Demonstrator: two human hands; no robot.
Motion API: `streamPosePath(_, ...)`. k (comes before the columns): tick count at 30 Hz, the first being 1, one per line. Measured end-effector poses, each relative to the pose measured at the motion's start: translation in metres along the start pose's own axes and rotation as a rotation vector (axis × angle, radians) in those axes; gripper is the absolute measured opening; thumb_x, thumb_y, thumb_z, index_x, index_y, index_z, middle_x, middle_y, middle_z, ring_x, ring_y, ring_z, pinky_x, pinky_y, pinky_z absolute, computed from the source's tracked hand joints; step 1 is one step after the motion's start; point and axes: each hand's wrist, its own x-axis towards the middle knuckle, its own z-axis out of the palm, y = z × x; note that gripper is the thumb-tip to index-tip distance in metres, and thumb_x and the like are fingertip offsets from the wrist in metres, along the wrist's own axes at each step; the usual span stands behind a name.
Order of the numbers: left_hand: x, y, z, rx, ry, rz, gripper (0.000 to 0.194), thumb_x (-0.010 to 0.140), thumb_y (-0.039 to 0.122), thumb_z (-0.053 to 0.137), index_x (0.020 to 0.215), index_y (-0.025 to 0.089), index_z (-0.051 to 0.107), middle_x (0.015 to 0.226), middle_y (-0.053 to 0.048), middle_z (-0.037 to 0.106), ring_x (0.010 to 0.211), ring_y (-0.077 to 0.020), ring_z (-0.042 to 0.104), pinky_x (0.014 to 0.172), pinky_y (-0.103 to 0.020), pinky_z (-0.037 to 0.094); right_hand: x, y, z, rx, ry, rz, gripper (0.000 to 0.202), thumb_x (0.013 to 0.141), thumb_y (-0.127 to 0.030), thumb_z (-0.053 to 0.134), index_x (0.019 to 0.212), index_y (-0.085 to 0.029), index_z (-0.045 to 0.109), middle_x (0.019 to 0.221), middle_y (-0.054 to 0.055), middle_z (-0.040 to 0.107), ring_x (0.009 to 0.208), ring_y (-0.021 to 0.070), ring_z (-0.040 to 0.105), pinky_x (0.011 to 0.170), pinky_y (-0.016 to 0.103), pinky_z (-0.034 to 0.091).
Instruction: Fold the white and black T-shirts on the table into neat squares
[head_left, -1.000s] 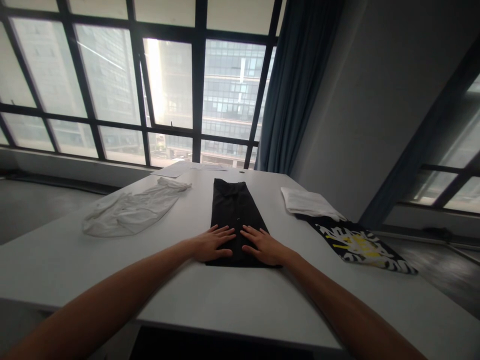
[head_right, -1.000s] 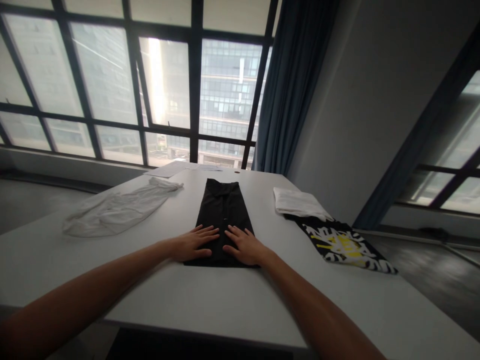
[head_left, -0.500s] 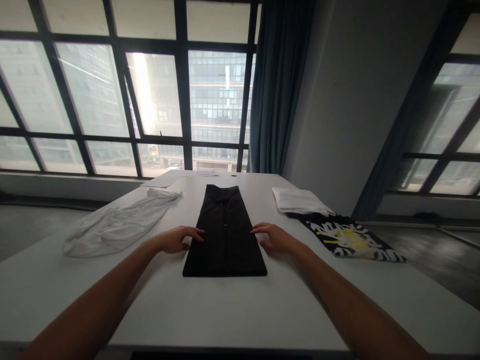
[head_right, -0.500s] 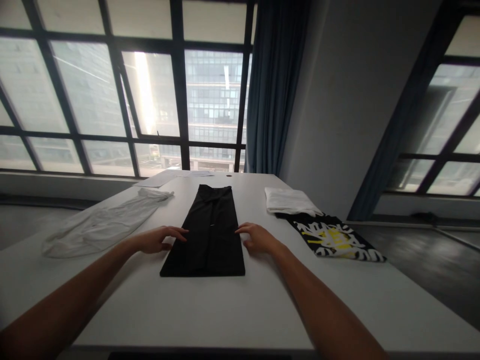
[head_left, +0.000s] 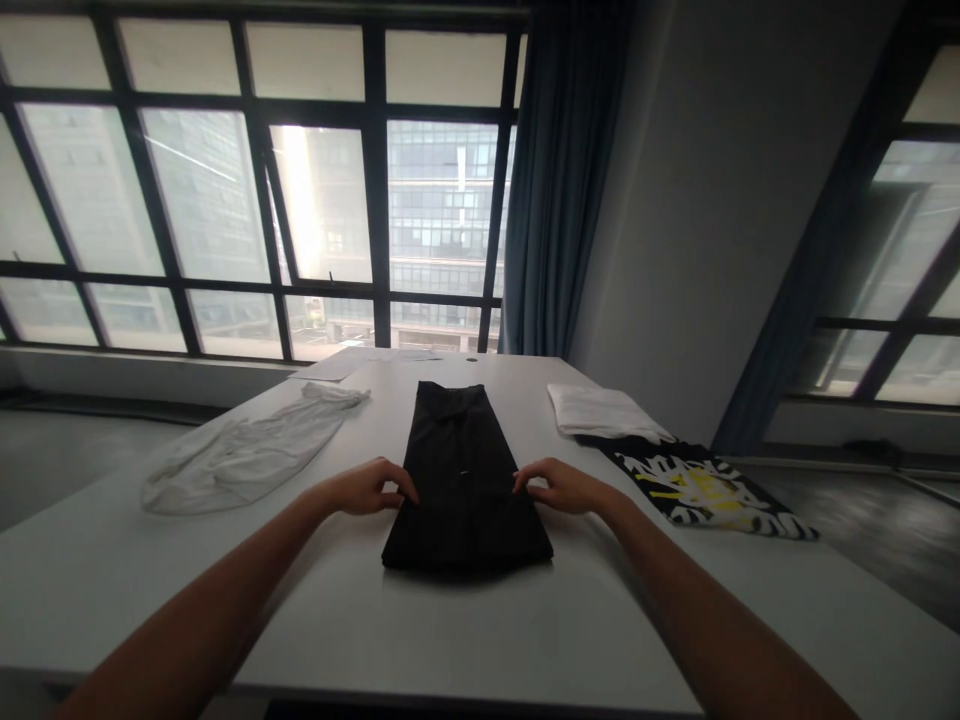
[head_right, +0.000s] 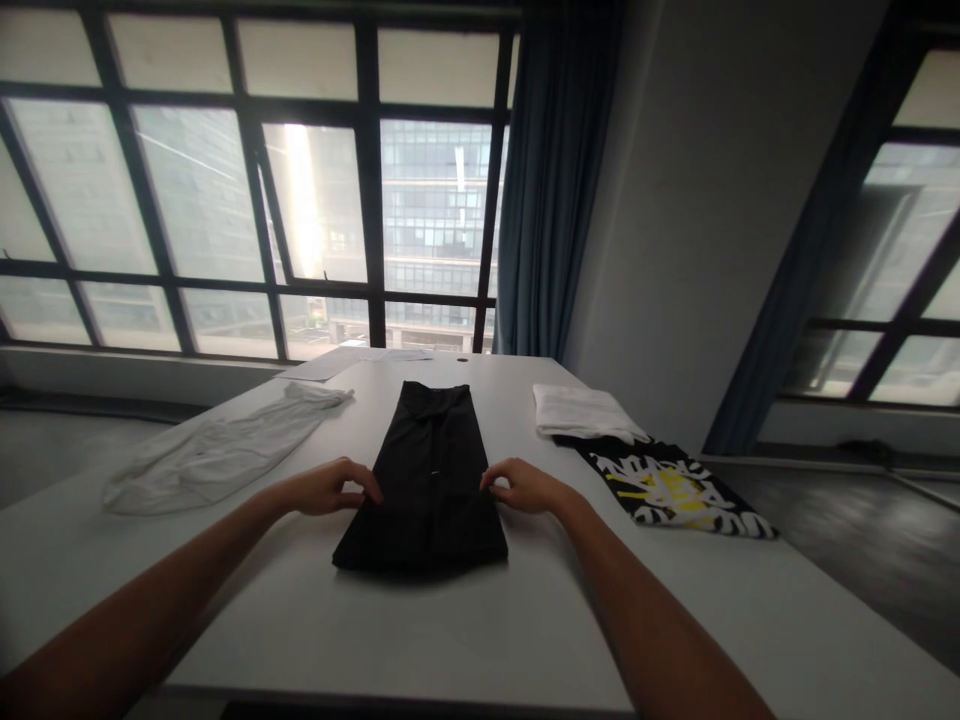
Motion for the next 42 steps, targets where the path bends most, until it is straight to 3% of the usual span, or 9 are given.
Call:
streamPosePath(2,0.003,-0.002,0.002,-0.216,0.011,-0.060,0.021,0.079,0.031,0.071,0.097,0.019,0.076,0.090,-0.005,0.076,0.083,-0.0195,0.068,0.077,-0.029,0.052,0.002,0.002,0.000,0.156,-0.012,0.031,0.018,0.082,-0.027,0.060,0.090,-0.018,0.073,0.088,0.005,0.073,0.083,0.0206,0.067,0.080,0.033,0.052)
streamPosePath(5,0.012,-0.010,0.010,-0.539,0.210,-0.227,0.036,0.075,0.040,0.075,0.100,0.014,0.071,0.076,-0.003,0.071,0.067,-0.0165,0.065,0.063,-0.027,0.051,0.015,0.012,0.011,0.378,0.192,0.202,0.025,0.086,-0.032,0.056,0.100,-0.014,0.068,0.069,0.000,0.065,0.061,0.0134,0.059,0.060,0.025,0.048)
streamPosePath(10,0.023,-0.024,0.024,-0.549,0.485,-0.527,0.058,0.079,0.053,0.068,0.120,0.013,0.061,0.073,0.000,0.065,0.047,-0.0115,0.058,0.048,-0.026,0.046,0.030,0.021,0.027,0.345,0.393,0.494,0.045,0.081,-0.019,0.064,0.125,-0.013,0.057,0.066,-0.002,0.062,0.054,0.0114,0.055,0.053,0.022,0.043)
streamPosePath(15,0.025,-0.022,0.029,-0.336,0.448,-0.465,0.075,0.071,0.051,0.074,0.136,0.018,0.052,0.076,0.001,0.066,0.053,-0.0124,0.057,0.052,-0.026,0.046,0.026,0.018,0.025,0.199,0.353,0.419,0.063,0.074,-0.021,0.073,0.134,-0.016,0.053,0.081,0.000,0.066,0.073,0.0145,0.063,0.069,0.024,0.047)
streamPosePath(23,0.027,-0.010,0.034,0.222,0.314,-0.490,0.052,0.083,0.039,0.058,0.129,0.016,0.065,0.109,-0.010,0.072,0.086,-0.0246,0.068,0.082,-0.034,0.051,0.026,0.021,0.024,0.009,0.291,0.453,0.034,0.071,-0.007,0.064,0.104,-0.016,0.066,0.073,-0.003,0.061,0.061,0.0105,0.054,0.059,0.022,0.039)
streamPosePath(28,0.027,-0.013,0.040,0.467,0.218,-0.530,0.064,0.085,0.047,0.054,0.143,0.021,0.052,0.148,-0.011,0.051,0.134,-0.0338,0.045,0.110,-0.047,0.035,0.024,0.015,0.022,-0.067,0.217,0.494,0.046,0.074,-0.009,0.064,0.119,-0.015,0.061,0.073,-0.001,0.064,0.065,0.0130,0.057,0.060,0.023,0.039)
streamPosePath(33,0.026,-0.013,0.043,0.467,0.134,-0.620,0.072,0.091,0.054,0.041,0.154,0.020,0.033,0.157,-0.012,0.036,0.146,-0.0327,0.028,0.118,-0.057,0.011,0.024,0.012,0.023,-0.130,0.200,0.515,0.059,0.075,-0.011,0.063,0.133,-0.015,0.055,0.076,0.001,0.067,0.069,0.0153,0.061,0.065,0.024,0.042)
streamPosePath(39,0.023,-0.015,0.040,0.488,0.237,-0.422,0.086,0.085,0.059,0.051,0.156,0.019,0.024,0.160,-0.014,0.029,0.149,-0.0312,0.019,0.119,-0.057,0.007,0.022,0.012,0.021,-0.092,0.194,0.539,0.066,0.076,-0.017,0.066,0.141,-0.016,0.050,0.073,0.001,0.069,0.069,0.0180,0.064,0.066,0.026,0.044)
streamPosePath(42,0.022,-0.018,0.040,0.440,0.199,-0.506,0.089,0.082,0.066,0.052,0.154,0.018,0.030,0.160,-0.018,0.026,0.148,-0.0354,0.021,0.117,-0.059,0.009,0.023,0.014,0.024,-0.194,0.288,0.487,0.056,0.083,-0.029,0.065,0.137,-0.019,0.055,0.089,0.005,0.073,0.084,0.0204,0.066,0.077,0.029,0.046)
